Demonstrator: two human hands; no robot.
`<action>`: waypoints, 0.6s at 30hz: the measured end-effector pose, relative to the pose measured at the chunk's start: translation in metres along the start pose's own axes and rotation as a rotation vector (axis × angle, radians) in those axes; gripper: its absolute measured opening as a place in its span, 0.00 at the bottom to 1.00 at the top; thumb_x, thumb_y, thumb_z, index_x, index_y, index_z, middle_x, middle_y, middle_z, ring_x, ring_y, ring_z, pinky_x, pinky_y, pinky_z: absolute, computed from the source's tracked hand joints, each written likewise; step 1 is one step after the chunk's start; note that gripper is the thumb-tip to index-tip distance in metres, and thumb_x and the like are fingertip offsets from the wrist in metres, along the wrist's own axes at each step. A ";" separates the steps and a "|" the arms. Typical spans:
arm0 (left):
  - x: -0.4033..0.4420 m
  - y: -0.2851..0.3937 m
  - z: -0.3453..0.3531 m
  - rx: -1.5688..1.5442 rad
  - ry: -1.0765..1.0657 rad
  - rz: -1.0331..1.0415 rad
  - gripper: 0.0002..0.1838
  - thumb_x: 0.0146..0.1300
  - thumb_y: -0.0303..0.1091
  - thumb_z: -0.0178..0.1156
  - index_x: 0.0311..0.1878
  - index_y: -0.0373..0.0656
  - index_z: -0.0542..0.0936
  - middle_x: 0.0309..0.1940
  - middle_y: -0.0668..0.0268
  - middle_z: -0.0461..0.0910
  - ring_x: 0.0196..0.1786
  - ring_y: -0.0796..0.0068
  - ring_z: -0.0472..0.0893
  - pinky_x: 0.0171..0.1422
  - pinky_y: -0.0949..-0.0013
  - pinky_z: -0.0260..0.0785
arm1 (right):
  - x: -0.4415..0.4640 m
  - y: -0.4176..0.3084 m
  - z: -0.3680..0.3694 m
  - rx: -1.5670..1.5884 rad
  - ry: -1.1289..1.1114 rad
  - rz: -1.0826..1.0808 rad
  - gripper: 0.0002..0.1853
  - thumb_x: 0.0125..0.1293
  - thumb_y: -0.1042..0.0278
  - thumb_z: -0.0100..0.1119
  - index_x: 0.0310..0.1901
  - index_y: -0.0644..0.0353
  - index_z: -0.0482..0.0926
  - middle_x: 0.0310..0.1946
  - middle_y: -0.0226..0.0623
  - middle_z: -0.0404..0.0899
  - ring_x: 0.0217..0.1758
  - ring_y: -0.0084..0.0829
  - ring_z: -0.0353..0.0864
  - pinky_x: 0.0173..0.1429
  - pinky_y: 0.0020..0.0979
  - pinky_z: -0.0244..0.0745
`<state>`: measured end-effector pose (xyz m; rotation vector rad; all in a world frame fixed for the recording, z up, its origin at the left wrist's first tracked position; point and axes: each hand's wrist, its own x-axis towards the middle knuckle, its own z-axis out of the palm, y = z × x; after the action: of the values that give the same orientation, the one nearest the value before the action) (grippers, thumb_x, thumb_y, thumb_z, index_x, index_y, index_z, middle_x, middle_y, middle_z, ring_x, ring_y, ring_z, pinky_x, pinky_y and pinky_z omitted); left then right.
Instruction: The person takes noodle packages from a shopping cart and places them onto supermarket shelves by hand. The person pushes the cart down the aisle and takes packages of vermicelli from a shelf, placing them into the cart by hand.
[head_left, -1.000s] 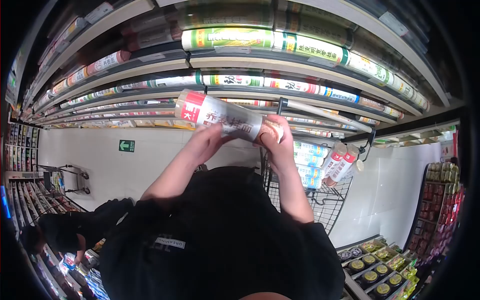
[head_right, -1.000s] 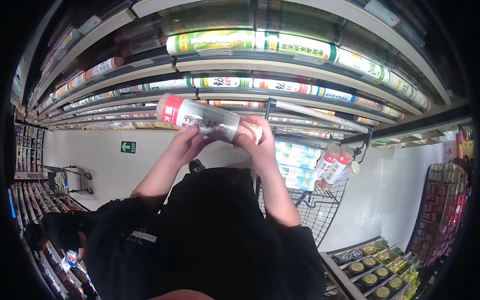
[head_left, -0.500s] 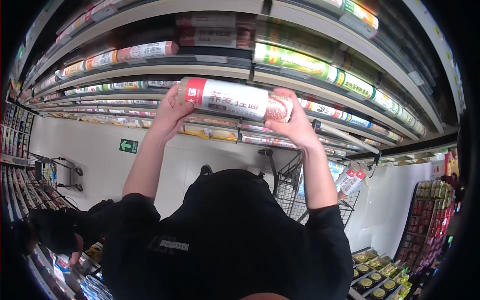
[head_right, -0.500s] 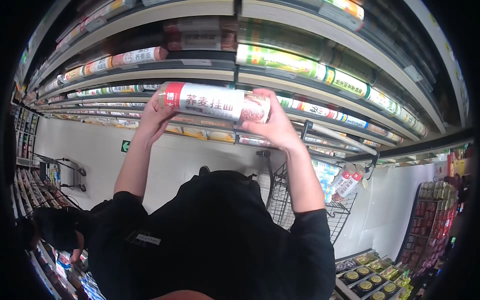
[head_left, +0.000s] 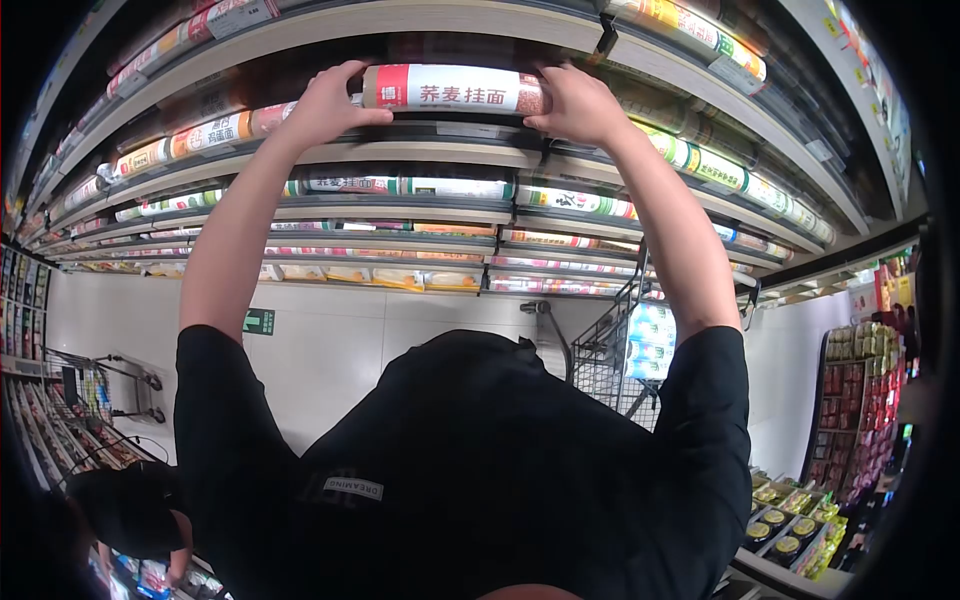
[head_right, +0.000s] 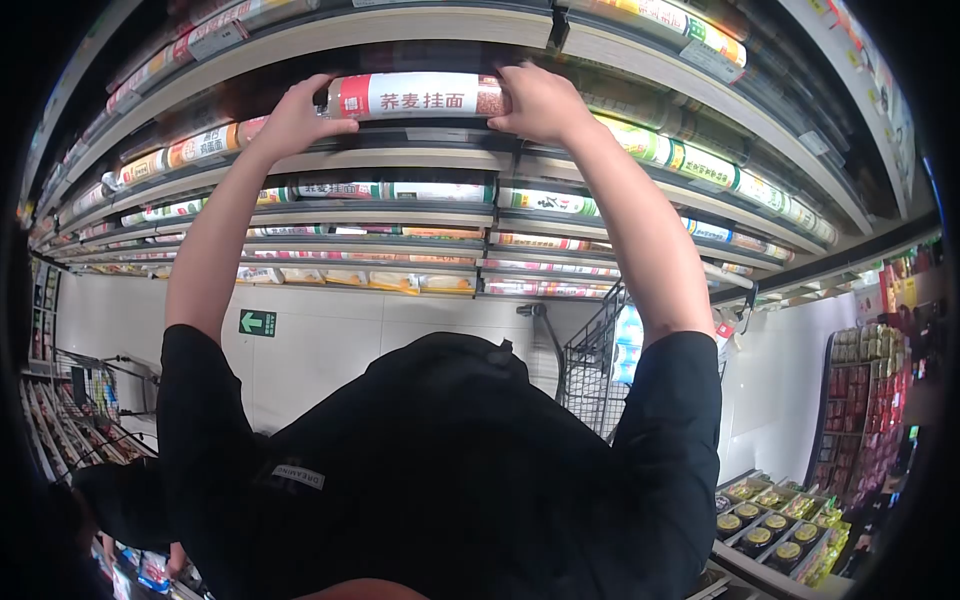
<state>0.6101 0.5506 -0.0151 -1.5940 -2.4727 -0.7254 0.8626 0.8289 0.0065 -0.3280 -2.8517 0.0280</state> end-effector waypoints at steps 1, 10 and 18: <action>0.008 -0.006 0.005 0.031 0.007 -0.013 0.46 0.49 0.55 0.82 0.64 0.33 0.76 0.58 0.45 0.82 0.60 0.52 0.83 0.66 0.58 0.74 | 0.003 -0.003 0.001 -0.023 -0.021 0.021 0.32 0.54 0.51 0.78 0.57 0.59 0.79 0.52 0.48 0.83 0.62 0.52 0.81 0.64 0.47 0.79; 0.028 -0.001 0.017 0.047 -0.265 -0.083 0.44 0.50 0.57 0.80 0.61 0.31 0.80 0.50 0.46 0.86 0.55 0.48 0.85 0.64 0.55 0.74 | 0.001 -0.008 0.025 -0.311 0.070 0.006 0.22 0.55 0.54 0.77 0.50 0.50 0.82 0.51 0.36 0.85 0.59 0.40 0.85 0.55 0.44 0.85; 0.020 -0.017 0.041 0.122 -0.174 0.006 0.45 0.54 0.61 0.75 0.71 0.44 0.77 0.54 0.55 0.86 0.60 0.52 0.83 0.70 0.48 0.67 | 0.002 -0.020 0.017 -0.332 -0.099 0.007 0.21 0.67 0.49 0.63 0.54 0.53 0.84 0.56 0.34 0.85 0.69 0.40 0.77 0.61 0.51 0.80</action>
<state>0.5932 0.5801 -0.0502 -1.6850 -2.5732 -0.4422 0.8523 0.8101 -0.0081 -0.4119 -2.9485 -0.4440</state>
